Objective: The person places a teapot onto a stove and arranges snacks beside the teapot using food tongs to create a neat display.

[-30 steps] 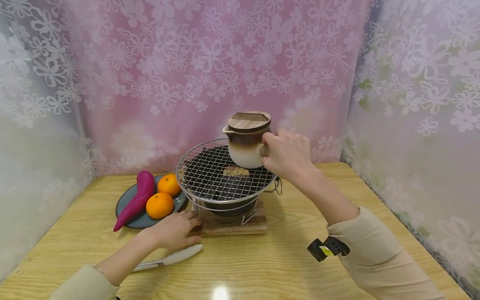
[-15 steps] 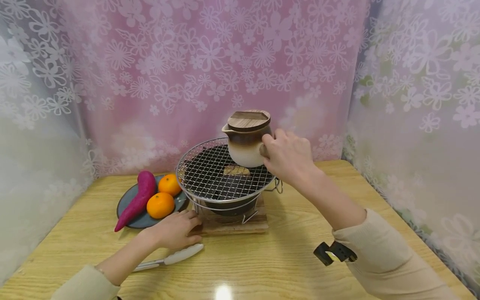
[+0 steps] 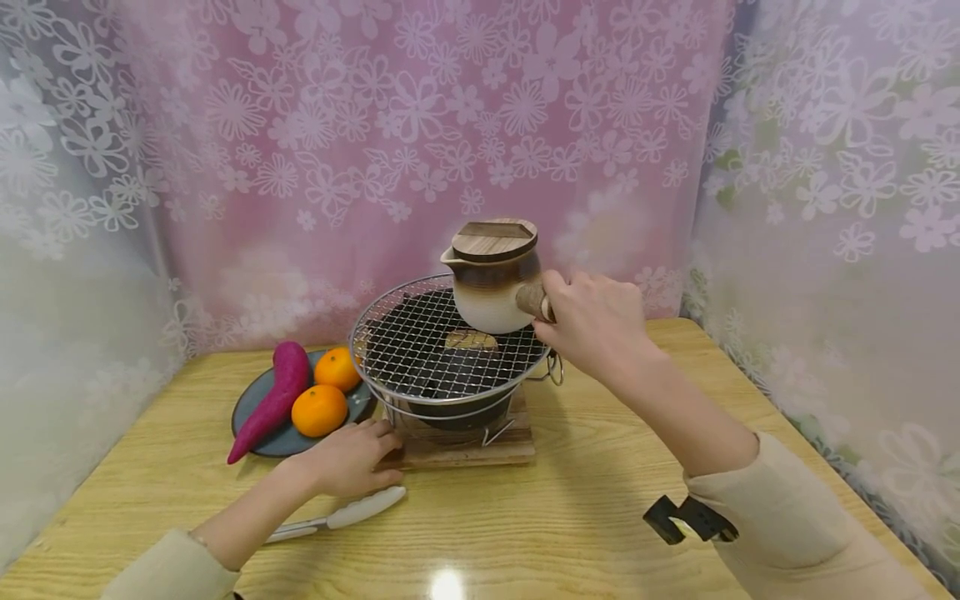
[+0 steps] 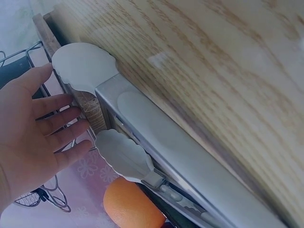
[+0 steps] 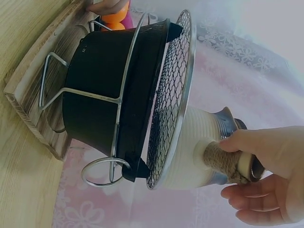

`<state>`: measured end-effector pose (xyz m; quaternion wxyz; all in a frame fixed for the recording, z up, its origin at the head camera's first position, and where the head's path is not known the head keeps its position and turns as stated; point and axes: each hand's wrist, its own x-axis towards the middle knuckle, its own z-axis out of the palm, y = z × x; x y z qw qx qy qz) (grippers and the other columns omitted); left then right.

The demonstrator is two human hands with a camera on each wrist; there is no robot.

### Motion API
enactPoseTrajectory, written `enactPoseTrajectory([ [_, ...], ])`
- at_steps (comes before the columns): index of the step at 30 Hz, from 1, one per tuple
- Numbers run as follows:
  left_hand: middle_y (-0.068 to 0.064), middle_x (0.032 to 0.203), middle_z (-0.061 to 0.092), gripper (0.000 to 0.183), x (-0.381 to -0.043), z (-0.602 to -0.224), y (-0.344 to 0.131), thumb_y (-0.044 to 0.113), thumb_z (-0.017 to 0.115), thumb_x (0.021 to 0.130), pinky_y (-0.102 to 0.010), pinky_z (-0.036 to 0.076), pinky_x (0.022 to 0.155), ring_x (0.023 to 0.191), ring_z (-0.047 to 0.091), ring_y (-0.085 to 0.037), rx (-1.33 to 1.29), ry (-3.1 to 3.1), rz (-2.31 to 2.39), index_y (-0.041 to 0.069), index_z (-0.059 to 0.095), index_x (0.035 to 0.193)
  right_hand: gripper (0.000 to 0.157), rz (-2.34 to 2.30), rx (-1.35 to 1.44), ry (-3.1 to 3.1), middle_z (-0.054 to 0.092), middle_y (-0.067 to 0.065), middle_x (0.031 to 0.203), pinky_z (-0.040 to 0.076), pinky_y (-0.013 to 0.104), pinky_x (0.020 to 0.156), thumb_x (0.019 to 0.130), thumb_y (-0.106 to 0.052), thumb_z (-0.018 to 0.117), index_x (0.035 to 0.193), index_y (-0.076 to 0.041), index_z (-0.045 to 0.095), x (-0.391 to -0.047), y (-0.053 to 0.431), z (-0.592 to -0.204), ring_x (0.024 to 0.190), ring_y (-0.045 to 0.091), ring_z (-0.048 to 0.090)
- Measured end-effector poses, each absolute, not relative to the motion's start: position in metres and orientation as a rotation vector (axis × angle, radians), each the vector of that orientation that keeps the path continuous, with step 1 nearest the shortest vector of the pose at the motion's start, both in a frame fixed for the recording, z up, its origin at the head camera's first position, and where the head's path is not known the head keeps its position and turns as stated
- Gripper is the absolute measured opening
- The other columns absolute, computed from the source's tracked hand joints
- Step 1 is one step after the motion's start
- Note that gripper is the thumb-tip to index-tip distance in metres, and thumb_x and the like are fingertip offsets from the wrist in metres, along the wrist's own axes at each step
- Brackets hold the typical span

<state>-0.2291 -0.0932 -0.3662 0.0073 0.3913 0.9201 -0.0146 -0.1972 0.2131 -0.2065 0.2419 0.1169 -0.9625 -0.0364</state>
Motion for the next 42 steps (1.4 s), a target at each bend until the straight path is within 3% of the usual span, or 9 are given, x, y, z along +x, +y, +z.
enactPoseTrajectory([
  [5, -0.007, 0.103, 0.057, 0.041, -0.228, -0.367, -0.094, 0.039, 0.063, 0.086, -0.04, 0.045, 0.081, 0.098, 0.055, -0.026, 1.208, 2.868, -0.03, 0.006, 0.063, 0.11, 0.038, -0.059, 0.307, -2.613, 0.049, 0.0, 0.061, 0.031, 0.036, 0.038, 0.08, -0.047, 0.065, 0.085, -0.012, 0.051, -0.194, 0.218, -0.208, 0.046, 0.022, 0.044],
  [15, -0.011, 0.116, 0.056, 0.048, -0.228, -0.369, -0.102, 0.043, 0.062, 0.085, -0.045, 0.041, 0.091, 0.11, 0.051, -0.029, 1.141, 2.875, 0.012, 0.007, 0.061, 0.117, 0.043, 0.051, 0.383, -2.482, 0.061, 0.011, 0.091, 0.036, 0.036, 0.039, 0.077, -0.045, 0.069, 0.101, -0.01, 0.062, -0.189, 0.236, -0.223, 0.06, 0.025, 0.056],
  [22, -0.013, 0.121, 0.056, 0.054, -0.227, -0.367, -0.111, 0.044, 0.059, 0.086, -0.045, 0.04, 0.091, 0.11, 0.052, -0.029, 1.096, 2.894, 0.071, 0.003, 0.058, 0.122, 0.049, 0.138, 0.48, -2.333, 0.058, 0.009, 0.088, 0.035, 0.032, 0.039, 0.074, -0.042, 0.073, 0.106, -0.006, 0.064, -0.184, 0.25, -0.241, 0.063, 0.025, 0.055],
  [30, -0.01, 0.12, 0.059, 0.055, -0.222, -0.356, -0.126, 0.041, 0.06, 0.086, -0.048, 0.038, 0.092, 0.11, 0.053, -0.029, 1.009, 2.92, 0.153, 0.004, 0.054, 0.127, 0.041, 0.272, 0.5, -2.22, 0.065, 0.009, 0.084, 0.04, 0.034, 0.045, 0.077, -0.035, 0.071, 0.104, -0.005, 0.064, -0.176, 0.266, -0.271, 0.065, 0.026, 0.059],
  [35, -0.011, 0.119, 0.059, 0.06, -0.216, -0.355, -0.135, 0.044, 0.06, 0.084, -0.046, 0.038, 0.091, 0.106, 0.053, -0.031, 0.967, 2.915, 0.145, 0.008, 0.052, 0.13, 0.039, 0.275, 0.496, -2.244, 0.065, 0.008, 0.078, 0.037, 0.028, 0.041, 0.079, -0.034, 0.069, 0.102, -0.003, 0.064, -0.173, 0.271, -0.293, 0.063, 0.024, 0.06],
  [42, -0.011, 0.119, 0.055, 0.077, -0.208, -0.358, -0.148, 0.055, 0.07, 0.071, -0.048, 0.036, 0.094, 0.109, 0.049, -0.031, 0.913, 2.88, 0.111, 0.005, 0.053, 0.127, 0.041, 0.301, 0.481, -2.508, 0.064, 0.003, 0.081, 0.043, 0.029, 0.05, 0.079, -0.029, 0.071, 0.109, -0.003, 0.061, -0.168, 0.268, -0.319, 0.066, 0.019, 0.06],
])
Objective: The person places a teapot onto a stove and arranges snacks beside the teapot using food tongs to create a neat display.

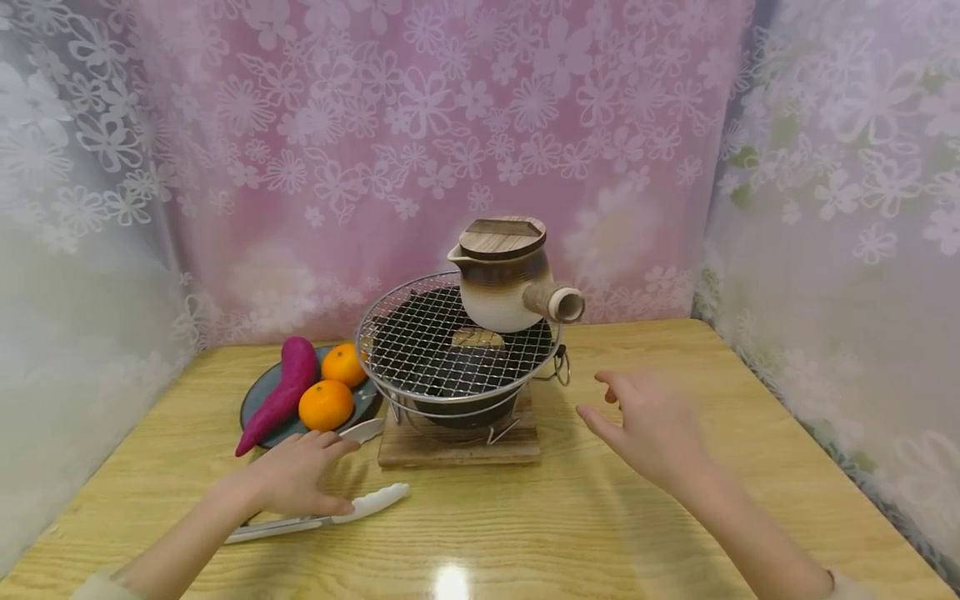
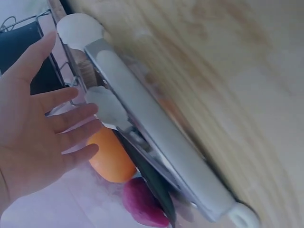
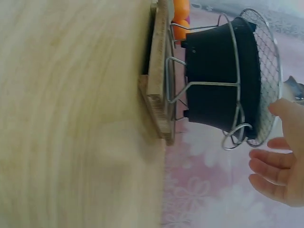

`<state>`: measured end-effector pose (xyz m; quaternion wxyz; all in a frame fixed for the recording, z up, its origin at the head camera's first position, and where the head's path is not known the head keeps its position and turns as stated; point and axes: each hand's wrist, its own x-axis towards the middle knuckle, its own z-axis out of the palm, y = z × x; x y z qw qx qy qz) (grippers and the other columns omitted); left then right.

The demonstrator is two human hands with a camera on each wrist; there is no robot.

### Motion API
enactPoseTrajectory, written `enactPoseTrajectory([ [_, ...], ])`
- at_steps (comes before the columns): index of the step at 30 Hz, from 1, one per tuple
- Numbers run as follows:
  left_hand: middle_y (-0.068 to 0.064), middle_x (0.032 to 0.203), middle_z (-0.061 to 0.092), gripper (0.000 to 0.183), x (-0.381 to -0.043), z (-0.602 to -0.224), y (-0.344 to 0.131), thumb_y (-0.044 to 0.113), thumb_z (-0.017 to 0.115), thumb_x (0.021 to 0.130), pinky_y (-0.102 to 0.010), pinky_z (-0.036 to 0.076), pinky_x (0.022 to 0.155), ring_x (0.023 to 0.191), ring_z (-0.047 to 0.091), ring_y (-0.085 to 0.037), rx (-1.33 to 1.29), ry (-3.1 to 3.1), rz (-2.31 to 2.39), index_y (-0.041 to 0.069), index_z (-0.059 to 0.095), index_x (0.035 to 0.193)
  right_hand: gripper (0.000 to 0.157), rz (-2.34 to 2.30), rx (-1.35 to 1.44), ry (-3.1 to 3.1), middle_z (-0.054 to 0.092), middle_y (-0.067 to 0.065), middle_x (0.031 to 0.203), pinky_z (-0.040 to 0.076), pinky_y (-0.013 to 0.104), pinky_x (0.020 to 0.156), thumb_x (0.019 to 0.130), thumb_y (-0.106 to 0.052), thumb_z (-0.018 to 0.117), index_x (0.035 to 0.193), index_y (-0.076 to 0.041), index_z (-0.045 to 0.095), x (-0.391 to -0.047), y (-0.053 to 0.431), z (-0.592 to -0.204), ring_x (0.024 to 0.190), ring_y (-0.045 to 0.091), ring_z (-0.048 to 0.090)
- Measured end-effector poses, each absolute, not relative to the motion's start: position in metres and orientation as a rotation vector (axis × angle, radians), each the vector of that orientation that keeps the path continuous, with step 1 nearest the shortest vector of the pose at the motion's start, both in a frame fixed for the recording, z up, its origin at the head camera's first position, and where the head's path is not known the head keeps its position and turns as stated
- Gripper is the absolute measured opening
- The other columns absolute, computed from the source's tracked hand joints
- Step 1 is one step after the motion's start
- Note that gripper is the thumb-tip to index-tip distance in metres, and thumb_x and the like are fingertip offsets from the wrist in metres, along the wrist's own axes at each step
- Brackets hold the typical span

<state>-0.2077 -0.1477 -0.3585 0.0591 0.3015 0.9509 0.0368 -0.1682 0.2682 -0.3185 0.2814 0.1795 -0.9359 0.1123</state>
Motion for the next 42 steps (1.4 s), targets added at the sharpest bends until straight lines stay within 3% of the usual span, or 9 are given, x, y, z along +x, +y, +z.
enactPoseTrajectory([
  [5, -0.013, 0.118, 0.05, 0.083, -0.203, -0.365, -0.157, 0.055, 0.073, 0.067, -0.049, 0.037, 0.091, 0.108, 0.046, -0.032, 0.968, 2.918, 0.128, 0.004, 0.05, 0.128, 0.043, 0.346, 0.48, -2.672, 0.064, 0.002, 0.086, 0.046, 0.033, 0.055, 0.081, -0.032, 0.07, 0.113, -0.005, 0.058, -0.169, 0.26, -0.332, 0.073, 0.019, 0.061],
  [12, -0.013, 0.106, 0.049, 0.093, -0.199, -0.37, -0.169, 0.059, 0.077, 0.059, -0.044, 0.042, 0.078, 0.093, 0.047, -0.029, 0.885, 3.027, 0.061, -0.002, 0.051, 0.125, 0.051, 0.283, 0.616, -2.687, 0.065, 0.001, 0.087, 0.047, 0.036, 0.057, 0.076, -0.035, 0.073, 0.114, -0.006, 0.057, -0.179, 0.242, -0.344, 0.074, 0.022, 0.061],
  [20, -0.012, 0.11, 0.051, 0.094, -0.196, -0.372, -0.179, 0.06, 0.076, 0.059, -0.049, 0.041, 0.083, 0.095, 0.05, -0.031, 0.734, 2.991, 0.081, -0.001, 0.05, 0.125, 0.043, 0.18, 0.9, -2.632, 0.062, 0.005, 0.095, 0.049, 0.042, 0.071, 0.076, -0.034, 0.074, 0.106, -0.006, 0.062, -0.189, 0.224, -0.361, 0.084, 0.025, 0.06],
  [25, -0.01, 0.113, 0.051, 0.095, -0.198, -0.375, -0.18, 0.059, 0.077, 0.06, -0.051, 0.04, 0.088, 0.101, 0.05, -0.031, 0.691, 2.936, 0.146, 0.001, 0.048, 0.129, 0.037, 0.178, 1.047, -2.68, 0.056, 0.003, 0.1, 0.048, 0.043, 0.075, 0.079, -0.033, 0.071, 0.107, -0.009, 0.063, -0.191, 0.218, -0.371, 0.091, 0.022, 0.056],
  [32, -0.013, 0.118, 0.052, 0.105, -0.201, -0.381, -0.179, 0.064, 0.076, 0.055, -0.053, 0.039, 0.088, 0.106, 0.051, -0.033, 0.65, 2.914, 0.158, -0.002, 0.045, 0.131, 0.042, 0.099, 1.106, -2.76, 0.053, 0.01, 0.111, 0.044, 0.051, 0.083, 0.08, -0.033, 0.069, 0.114, -0.009, 0.06, -0.191, 0.217, -0.379, 0.103, 0.03, 0.051],
  [42, -0.018, 0.118, 0.051, 0.116, -0.199, -0.388, -0.173, 0.065, 0.078, 0.051, -0.052, 0.043, 0.084, 0.107, 0.051, -0.035, 0.598, 2.941, 0.184, -0.007, 0.039, 0.134, 0.047, -0.039, 1.115, -2.716, 0.052, 0.009, 0.107, 0.046, 0.047, 0.079, 0.081, -0.038, 0.067, 0.116, -0.008, 0.059, -0.197, 0.215, -0.39, 0.099, 0.028, 0.051],
])
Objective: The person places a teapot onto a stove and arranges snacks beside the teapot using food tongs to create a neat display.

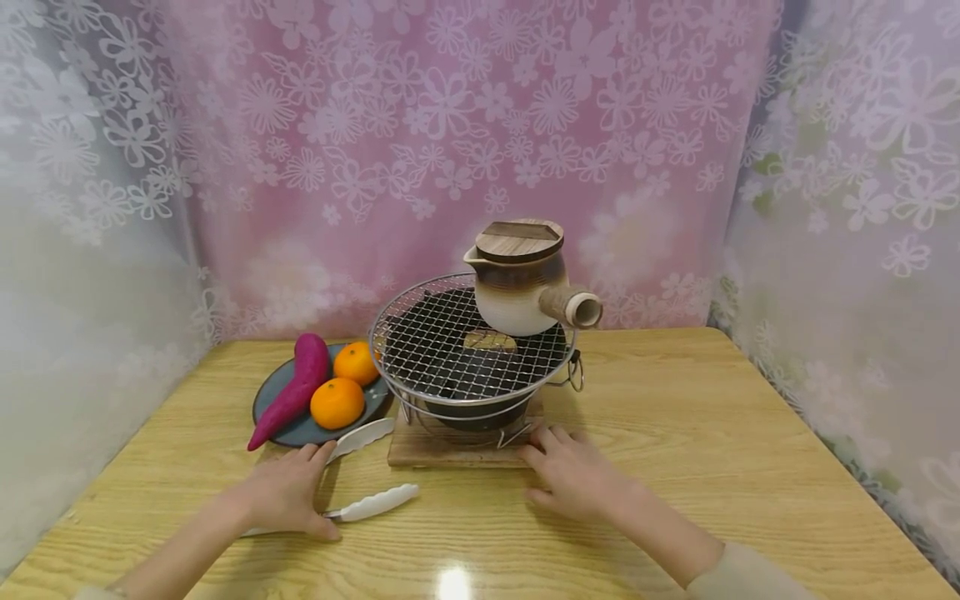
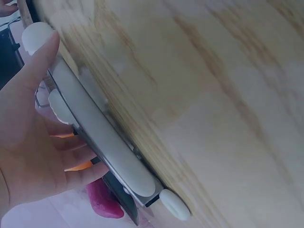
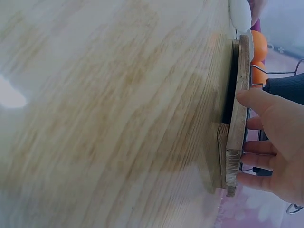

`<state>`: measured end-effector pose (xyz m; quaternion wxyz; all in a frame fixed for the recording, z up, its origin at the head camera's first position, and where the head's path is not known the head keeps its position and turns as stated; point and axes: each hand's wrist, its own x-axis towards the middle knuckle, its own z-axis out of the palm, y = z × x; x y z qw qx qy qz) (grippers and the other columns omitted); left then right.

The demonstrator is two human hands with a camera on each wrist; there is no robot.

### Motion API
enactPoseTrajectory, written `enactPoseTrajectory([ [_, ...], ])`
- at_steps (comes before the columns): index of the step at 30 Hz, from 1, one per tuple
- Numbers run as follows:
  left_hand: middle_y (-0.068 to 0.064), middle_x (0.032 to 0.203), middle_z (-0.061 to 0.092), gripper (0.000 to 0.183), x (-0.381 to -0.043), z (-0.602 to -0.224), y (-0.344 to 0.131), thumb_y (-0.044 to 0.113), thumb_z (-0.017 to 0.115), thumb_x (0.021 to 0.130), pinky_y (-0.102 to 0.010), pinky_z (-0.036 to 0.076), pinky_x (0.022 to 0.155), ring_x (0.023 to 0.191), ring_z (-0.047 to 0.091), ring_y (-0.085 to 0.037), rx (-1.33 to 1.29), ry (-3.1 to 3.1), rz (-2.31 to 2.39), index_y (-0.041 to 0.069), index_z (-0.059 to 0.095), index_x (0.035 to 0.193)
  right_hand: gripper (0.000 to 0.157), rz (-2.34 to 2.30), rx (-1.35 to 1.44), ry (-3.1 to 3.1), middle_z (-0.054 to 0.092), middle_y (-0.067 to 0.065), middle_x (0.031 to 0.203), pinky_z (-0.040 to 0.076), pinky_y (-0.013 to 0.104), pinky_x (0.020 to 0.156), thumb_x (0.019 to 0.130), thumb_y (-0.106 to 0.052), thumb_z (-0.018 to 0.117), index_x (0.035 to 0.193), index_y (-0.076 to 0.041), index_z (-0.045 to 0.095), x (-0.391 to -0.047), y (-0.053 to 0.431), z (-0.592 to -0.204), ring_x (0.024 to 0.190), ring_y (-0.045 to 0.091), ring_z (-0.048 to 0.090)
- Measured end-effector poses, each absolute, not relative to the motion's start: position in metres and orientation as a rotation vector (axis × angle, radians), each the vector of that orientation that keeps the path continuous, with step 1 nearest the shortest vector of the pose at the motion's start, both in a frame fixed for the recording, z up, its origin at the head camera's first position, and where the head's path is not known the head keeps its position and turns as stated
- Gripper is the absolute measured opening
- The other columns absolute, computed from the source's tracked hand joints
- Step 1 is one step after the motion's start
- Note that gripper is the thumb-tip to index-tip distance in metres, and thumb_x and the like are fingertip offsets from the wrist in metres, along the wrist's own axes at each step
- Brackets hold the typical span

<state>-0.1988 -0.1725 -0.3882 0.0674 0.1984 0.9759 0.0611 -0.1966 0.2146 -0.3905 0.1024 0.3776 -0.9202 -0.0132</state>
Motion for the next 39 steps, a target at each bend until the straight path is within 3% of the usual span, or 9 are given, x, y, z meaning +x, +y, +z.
enactPoseTrajectory([
  [14, -0.015, 0.109, 0.053, 0.108, -0.197, -0.391, -0.171, 0.059, 0.079, 0.054, -0.047, 0.047, 0.078, 0.096, 0.054, -0.03, 0.594, 2.982, 0.185, -0.008, 0.043, 0.131, 0.045, -0.045, 1.14, -2.645, 0.051, 0.009, 0.104, 0.047, 0.045, 0.077, 0.08, -0.036, 0.068, 0.113, -0.006, 0.06, -0.197, 0.213, -0.394, 0.096, 0.028, 0.051],
  [23, -0.017, 0.112, 0.053, 0.098, -0.195, -0.39, -0.177, 0.045, 0.078, 0.056, -0.047, 0.046, 0.077, 0.096, 0.053, -0.03, 0.599, 2.942, 0.193, -0.008, 0.043, 0.131, 0.044, -0.03, 1.157, -2.608, 0.052, 0.007, 0.102, 0.048, 0.043, 0.075, 0.079, -0.035, 0.07, 0.112, -0.007, 0.06, -0.195, 0.215, -0.397, 0.094, 0.025, 0.051],
  [33, -0.019, 0.12, 0.05, 0.105, -0.193, -0.385, -0.179, 0.048, 0.083, 0.05, -0.051, 0.045, 0.082, 0.107, 0.049, -0.035, 0.548, 2.952, 0.2, -0.01, 0.044, 0.128, 0.046, -0.038, 1.158, -2.593, 0.052, 0.008, 0.102, 0.048, 0.044, 0.076, 0.078, -0.035, 0.071, 0.112, -0.007, 0.06, -0.196, 0.215, -0.398, 0.096, 0.028, 0.052],
  [39, -0.013, 0.105, 0.053, 0.101, -0.189, -0.381, -0.181, 0.054, 0.085, 0.044, -0.049, 0.046, 0.075, 0.097, 0.051, -0.033, 0.561, 3.026, 0.178, -0.006, 0.051, 0.117, 0.047, -0.034, 1.157, -2.572, 0.052, 0.008, 0.103, 0.048, 0.045, 0.076, 0.077, -0.036, 0.072, 0.112, -0.007, 0.06, -0.197, 0.216, -0.397, 0.096, 0.028, 0.053],
])
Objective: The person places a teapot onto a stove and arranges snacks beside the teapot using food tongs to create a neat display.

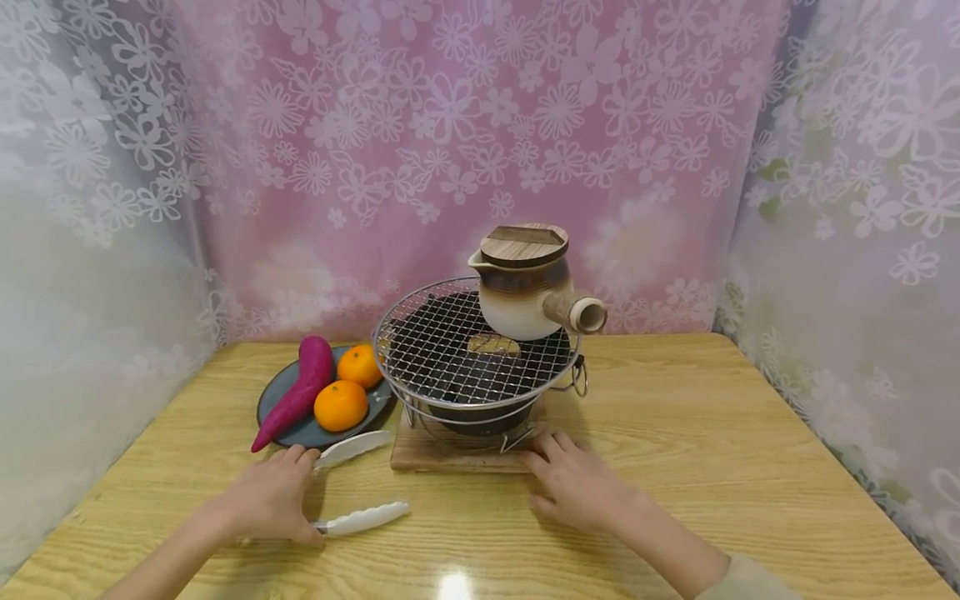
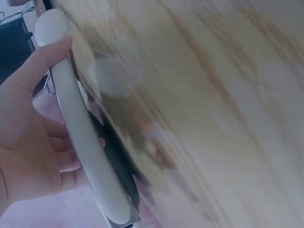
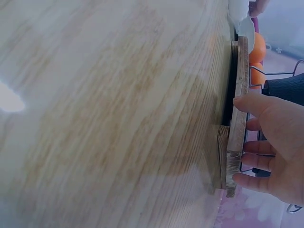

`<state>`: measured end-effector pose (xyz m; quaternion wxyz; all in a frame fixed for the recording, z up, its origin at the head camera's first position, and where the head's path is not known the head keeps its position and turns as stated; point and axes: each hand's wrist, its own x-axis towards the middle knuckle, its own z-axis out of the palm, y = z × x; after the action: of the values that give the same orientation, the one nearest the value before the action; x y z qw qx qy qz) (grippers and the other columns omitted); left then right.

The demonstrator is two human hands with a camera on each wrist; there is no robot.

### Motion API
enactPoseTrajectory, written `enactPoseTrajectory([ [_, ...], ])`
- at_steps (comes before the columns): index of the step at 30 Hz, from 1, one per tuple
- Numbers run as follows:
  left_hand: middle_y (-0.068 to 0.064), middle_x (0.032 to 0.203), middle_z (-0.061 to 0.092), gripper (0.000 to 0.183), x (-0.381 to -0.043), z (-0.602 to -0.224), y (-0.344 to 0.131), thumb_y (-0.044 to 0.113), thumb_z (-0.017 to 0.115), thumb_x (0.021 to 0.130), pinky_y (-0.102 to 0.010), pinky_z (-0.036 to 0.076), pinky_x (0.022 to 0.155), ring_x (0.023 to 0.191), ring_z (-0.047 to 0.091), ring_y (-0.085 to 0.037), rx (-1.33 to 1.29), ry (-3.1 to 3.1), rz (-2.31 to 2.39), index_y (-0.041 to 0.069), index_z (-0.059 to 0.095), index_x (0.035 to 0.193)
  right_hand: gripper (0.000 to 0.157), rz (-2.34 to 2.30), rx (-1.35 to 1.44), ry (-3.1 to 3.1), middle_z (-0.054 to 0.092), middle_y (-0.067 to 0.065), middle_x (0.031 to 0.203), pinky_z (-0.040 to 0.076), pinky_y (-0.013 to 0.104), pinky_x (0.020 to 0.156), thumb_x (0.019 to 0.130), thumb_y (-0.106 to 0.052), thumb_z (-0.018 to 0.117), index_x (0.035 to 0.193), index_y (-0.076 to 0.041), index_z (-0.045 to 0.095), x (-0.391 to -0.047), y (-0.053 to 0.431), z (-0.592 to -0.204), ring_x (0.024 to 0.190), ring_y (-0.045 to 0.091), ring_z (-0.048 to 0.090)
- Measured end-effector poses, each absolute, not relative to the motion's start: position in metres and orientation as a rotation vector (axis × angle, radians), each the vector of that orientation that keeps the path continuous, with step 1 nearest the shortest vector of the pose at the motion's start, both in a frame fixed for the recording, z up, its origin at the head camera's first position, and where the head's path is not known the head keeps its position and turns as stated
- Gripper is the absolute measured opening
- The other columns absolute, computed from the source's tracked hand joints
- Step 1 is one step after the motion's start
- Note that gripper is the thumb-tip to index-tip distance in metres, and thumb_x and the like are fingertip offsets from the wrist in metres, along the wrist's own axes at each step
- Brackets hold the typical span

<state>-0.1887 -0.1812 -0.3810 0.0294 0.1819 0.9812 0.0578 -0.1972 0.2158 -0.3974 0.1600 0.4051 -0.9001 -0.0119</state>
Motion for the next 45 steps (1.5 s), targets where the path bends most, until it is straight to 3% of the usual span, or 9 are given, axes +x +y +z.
enactPoseTrajectory([
  [7, -0.011, 0.097, 0.051, 0.093, -0.185, -0.372, -0.182, 0.052, 0.083, 0.047, -0.049, 0.043, 0.079, 0.089, 0.047, -0.031, 0.587, 3.091, 0.127, -0.004, 0.051, 0.113, 0.046, -0.038, 1.168, -2.569, 0.052, 0.009, 0.104, 0.048, 0.046, 0.076, 0.078, -0.036, 0.071, 0.111, -0.007, 0.06, -0.196, 0.216, -0.397, 0.097, 0.03, 0.053],
  [16, -0.01, 0.095, 0.048, 0.085, -0.188, -0.361, -0.186, 0.047, 0.082, 0.051, -0.045, 0.043, 0.07, 0.085, 0.043, -0.028, 0.597, 3.212, 0.049, -0.003, 0.049, 0.111, 0.047, -0.048, 1.153, -2.567, 0.052, 0.007, 0.102, 0.048, 0.043, 0.077, 0.076, -0.036, 0.072, 0.111, -0.007, 0.061, -0.198, 0.216, -0.397, 0.095, 0.026, 0.052],
  [26, -0.017, 0.099, 0.047, 0.089, -0.191, -0.355, -0.191, 0.045, 0.081, 0.05, -0.047, 0.038, 0.069, 0.089, 0.043, -0.035, 0.528, 3.306, 0.008, -0.006, 0.047, 0.115, 0.048, -0.041, 1.156, -2.568, 0.053, 0.007, 0.103, 0.047, 0.044, 0.078, 0.076, -0.036, 0.072, 0.112, -0.006, 0.061, -0.199, 0.216, -0.398, 0.096, 0.027, 0.052],
  [45, -0.019, 0.089, 0.046, 0.075, -0.207, -0.341, -0.215, 0.041, 0.081, 0.052, -0.047, 0.038, 0.064, 0.082, 0.045, -0.036, 0.356, 3.38, 0.026, -0.007, 0.047, 0.1, 0.048, -0.03, 1.147, -2.584, 0.053, 0.008, 0.104, 0.046, 0.045, 0.079, 0.077, -0.036, 0.072, 0.112, -0.006, 0.061, -0.199, 0.216, -0.398, 0.096, 0.028, 0.052],
])
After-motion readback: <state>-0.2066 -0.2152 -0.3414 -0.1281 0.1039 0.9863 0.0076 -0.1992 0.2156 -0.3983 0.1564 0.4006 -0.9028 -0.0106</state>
